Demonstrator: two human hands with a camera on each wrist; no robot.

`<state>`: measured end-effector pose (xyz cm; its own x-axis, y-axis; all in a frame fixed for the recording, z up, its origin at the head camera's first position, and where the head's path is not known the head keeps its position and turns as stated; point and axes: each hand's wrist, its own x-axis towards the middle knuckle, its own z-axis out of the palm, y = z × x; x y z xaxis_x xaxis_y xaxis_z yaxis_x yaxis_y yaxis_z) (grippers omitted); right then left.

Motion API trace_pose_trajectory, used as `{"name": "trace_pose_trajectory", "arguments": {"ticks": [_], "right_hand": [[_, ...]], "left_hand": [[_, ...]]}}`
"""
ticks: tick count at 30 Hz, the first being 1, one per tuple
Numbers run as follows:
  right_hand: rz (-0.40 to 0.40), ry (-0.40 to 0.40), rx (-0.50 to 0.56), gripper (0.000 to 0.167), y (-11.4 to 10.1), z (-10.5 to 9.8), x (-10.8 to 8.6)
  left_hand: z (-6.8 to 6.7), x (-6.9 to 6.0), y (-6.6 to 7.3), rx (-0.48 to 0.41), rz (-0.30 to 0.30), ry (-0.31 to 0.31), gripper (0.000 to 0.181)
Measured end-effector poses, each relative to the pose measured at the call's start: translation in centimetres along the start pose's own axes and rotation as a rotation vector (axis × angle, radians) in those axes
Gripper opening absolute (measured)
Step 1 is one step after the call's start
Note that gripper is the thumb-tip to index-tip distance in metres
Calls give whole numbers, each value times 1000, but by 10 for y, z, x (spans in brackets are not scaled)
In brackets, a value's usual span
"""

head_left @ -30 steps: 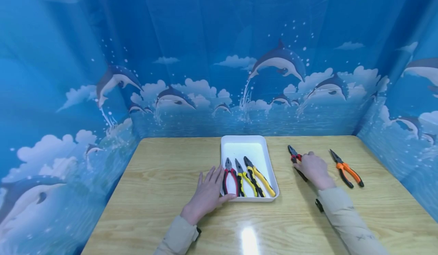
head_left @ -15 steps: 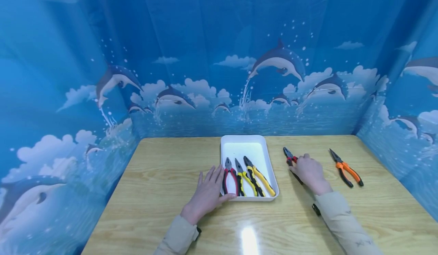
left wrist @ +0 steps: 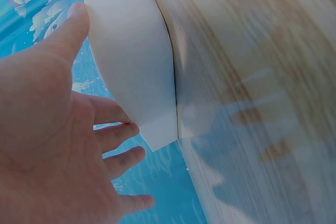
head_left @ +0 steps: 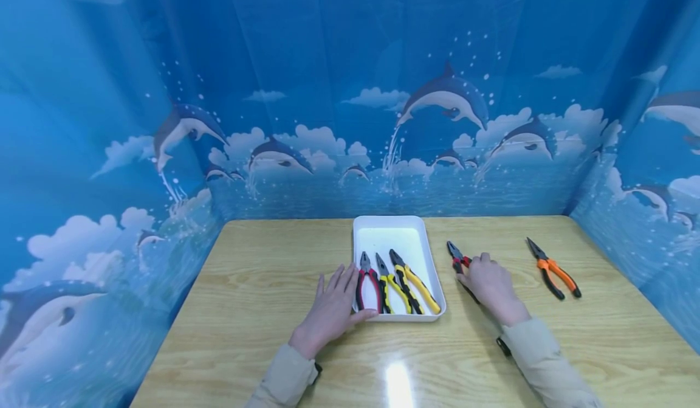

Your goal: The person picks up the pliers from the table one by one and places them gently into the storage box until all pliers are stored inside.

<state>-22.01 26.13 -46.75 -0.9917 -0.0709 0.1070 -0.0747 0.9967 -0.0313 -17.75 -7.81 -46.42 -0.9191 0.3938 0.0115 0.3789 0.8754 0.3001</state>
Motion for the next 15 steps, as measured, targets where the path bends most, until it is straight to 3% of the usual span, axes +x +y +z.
{"name": "trace_pose_trajectory", "arguments": {"ticks": [7, 12, 15], "right_hand": [[-21, 36, -19, 52, -8, -2, -11], [-3, -4, -19, 52, -13, -4, -14], [20, -71, -24, 54, -14, -6, -13]], "left_hand": [[-1, 0, 0, 0, 9, 0, 96], [0, -1, 0, 3, 10, 0, 96], [-1, 0, 0, 0, 14, 3, 96]]}}
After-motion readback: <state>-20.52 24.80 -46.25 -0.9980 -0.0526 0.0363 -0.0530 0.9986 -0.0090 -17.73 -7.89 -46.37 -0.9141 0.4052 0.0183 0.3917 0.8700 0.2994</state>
